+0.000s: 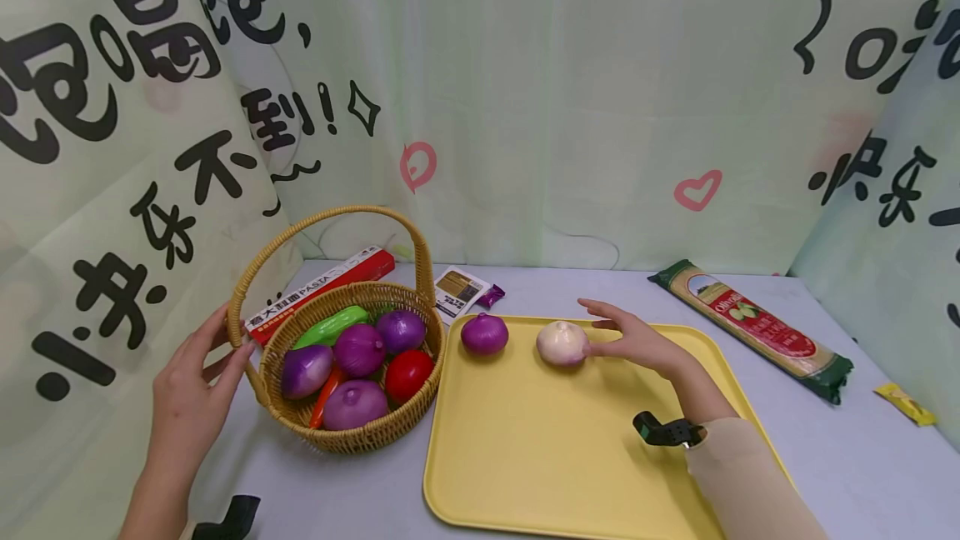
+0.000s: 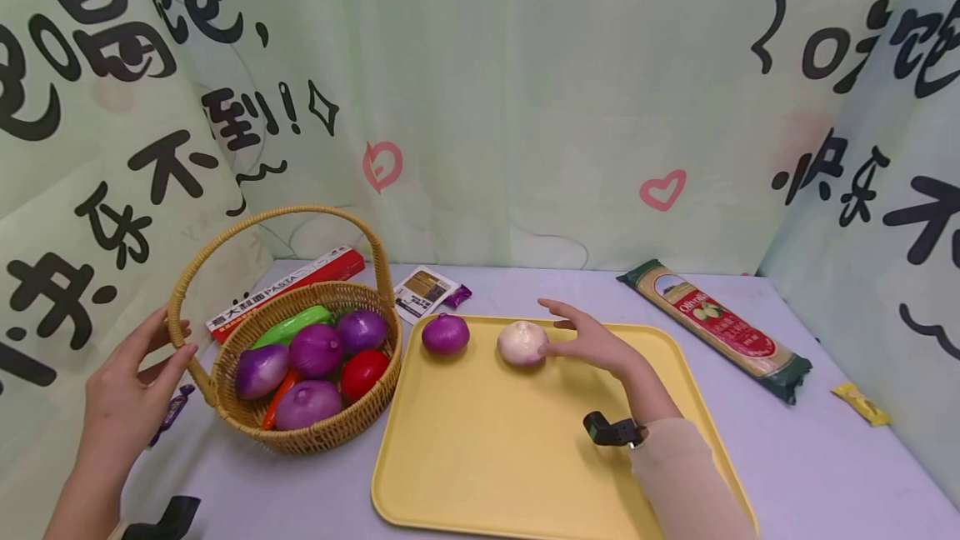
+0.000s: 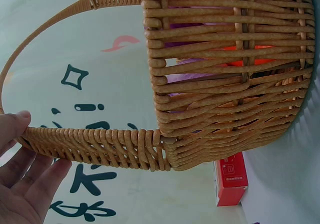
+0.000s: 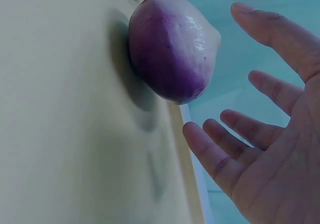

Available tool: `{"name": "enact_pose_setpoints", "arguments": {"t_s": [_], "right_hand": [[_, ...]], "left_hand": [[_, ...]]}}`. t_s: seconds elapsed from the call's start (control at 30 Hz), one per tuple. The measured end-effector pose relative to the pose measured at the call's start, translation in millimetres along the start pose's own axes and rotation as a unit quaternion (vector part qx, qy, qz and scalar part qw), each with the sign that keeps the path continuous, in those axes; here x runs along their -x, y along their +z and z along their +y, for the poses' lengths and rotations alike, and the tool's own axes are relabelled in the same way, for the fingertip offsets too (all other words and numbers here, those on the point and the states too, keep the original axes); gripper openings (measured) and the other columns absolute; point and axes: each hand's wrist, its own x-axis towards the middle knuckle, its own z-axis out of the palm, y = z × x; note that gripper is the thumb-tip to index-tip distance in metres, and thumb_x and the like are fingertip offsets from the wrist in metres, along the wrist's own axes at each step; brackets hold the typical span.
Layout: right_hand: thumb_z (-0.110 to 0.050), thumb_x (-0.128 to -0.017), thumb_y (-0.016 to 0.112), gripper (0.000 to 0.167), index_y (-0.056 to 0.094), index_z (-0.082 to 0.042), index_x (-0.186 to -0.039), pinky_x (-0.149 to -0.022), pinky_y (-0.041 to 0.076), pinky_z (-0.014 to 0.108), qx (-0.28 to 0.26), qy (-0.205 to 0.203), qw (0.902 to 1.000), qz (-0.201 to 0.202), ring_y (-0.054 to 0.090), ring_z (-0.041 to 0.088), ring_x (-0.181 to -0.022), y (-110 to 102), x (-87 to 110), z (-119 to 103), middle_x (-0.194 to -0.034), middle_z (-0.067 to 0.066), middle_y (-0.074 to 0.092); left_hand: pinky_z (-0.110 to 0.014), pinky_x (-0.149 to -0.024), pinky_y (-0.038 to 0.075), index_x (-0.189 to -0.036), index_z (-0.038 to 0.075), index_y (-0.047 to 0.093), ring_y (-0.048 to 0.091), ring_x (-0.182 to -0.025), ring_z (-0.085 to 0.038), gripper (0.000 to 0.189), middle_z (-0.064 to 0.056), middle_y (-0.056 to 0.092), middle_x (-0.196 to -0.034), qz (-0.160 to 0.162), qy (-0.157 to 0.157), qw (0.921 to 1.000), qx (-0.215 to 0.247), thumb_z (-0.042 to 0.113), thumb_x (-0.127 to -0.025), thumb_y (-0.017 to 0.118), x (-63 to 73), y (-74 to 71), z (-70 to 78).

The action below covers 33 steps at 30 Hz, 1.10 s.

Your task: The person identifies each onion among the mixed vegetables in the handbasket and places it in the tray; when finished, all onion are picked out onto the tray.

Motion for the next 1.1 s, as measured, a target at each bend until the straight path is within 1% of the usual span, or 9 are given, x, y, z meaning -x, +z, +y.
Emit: {"name": "enact_pose_setpoints", "arguments": {"t_s": [0.1,0.3,0.43,0.63,0.9,1.1], "right_hand": [[-0.026,-0.086,0.068,0.073,0.03,-0.015,-0.147,-0.101,0.043,0.056,0.007,0.001,1.0,0.001,0.035,0.046,-0.134,-2,0.0,-1,-0.151,0.021,0.029],[-0.024,-0.086,0.068,0.073,0.03,-0.012,-0.147,-0.101,0.042,0.058,0.017,-0.009,0.9998,0.006,0.034,0.047,-0.134,-5,-1.3,-1,-0.152,0.021,0.028],[-0.024,-0.086,0.068,0.073,0.03,-0.012,-0.147,-0.101,0.042,0.058,0.02,-0.012,0.9997,0.008,0.034,0.047,-0.134,-7,-1.6,-3,-0.153,0.019,0.028],[-0.025,-0.086,0.067,0.074,0.029,-0.014,-0.148,-0.102,0.041,0.058,0.021,-0.004,0.9997,0.009,0.033,0.046,-0.135,-9,-2.6,-5,-0.153,0.019,0.026],[-0.029,-0.086,0.068,0.076,0.028,-0.016,-0.149,-0.105,0.036,0.061,0.018,-0.007,0.9998,0.008,0.031,0.044,-0.137,-11,-6.3,-15,-0.155,0.016,0.023],[-0.032,-0.086,0.068,0.077,0.027,-0.017,-0.149,-0.105,0.04,0.056,0.026,-0.013,0.9996,0.005,0.032,0.042,-0.138,-12,-13.2,-23,-0.156,0.014,0.023]], "left_hand": [[0.008,-0.074,0.032,-0.144,0.018,0.039,0.058,-0.112,-0.035,0.06,-0.018,0.059,-0.123,-0.002,0.0,1.0,-0.001,0.014,-0.09,0.063,-0.3,-0.5,0.5],[0.003,-0.076,0.037,-0.144,0.02,0.039,0.058,-0.113,-0.034,0.059,-0.017,0.059,-0.124,-0.005,-0.006,1.0,-0.006,0.016,-0.09,0.063,0.1,-1.0,1.1],[0.005,-0.076,0.036,-0.144,0.019,0.039,0.058,-0.113,-0.034,0.058,-0.017,0.059,-0.124,-0.005,-0.006,1.0,-0.004,0.016,-0.09,0.062,0.5,-1.0,1.5],[0.008,-0.075,0.033,-0.144,0.019,0.039,0.057,-0.113,-0.034,0.059,-0.017,0.059,-0.123,-0.002,-0.004,1.0,0.0,0.015,-0.09,0.062,0.2,-1.0,1.0],[0.008,-0.075,0.032,-0.143,0.018,0.04,0.058,-0.112,-0.033,0.059,-0.017,0.06,-0.122,0.001,-0.001,1.0,-0.005,0.013,-0.09,0.063,0.5,-0.7,2.0],[0.007,-0.075,0.033,-0.143,0.017,0.04,0.057,-0.112,-0.034,0.058,-0.018,0.059,-0.122,-0.001,-0.003,1.0,-0.002,0.013,-0.09,0.063,0.3,-0.7,3.4]]}}
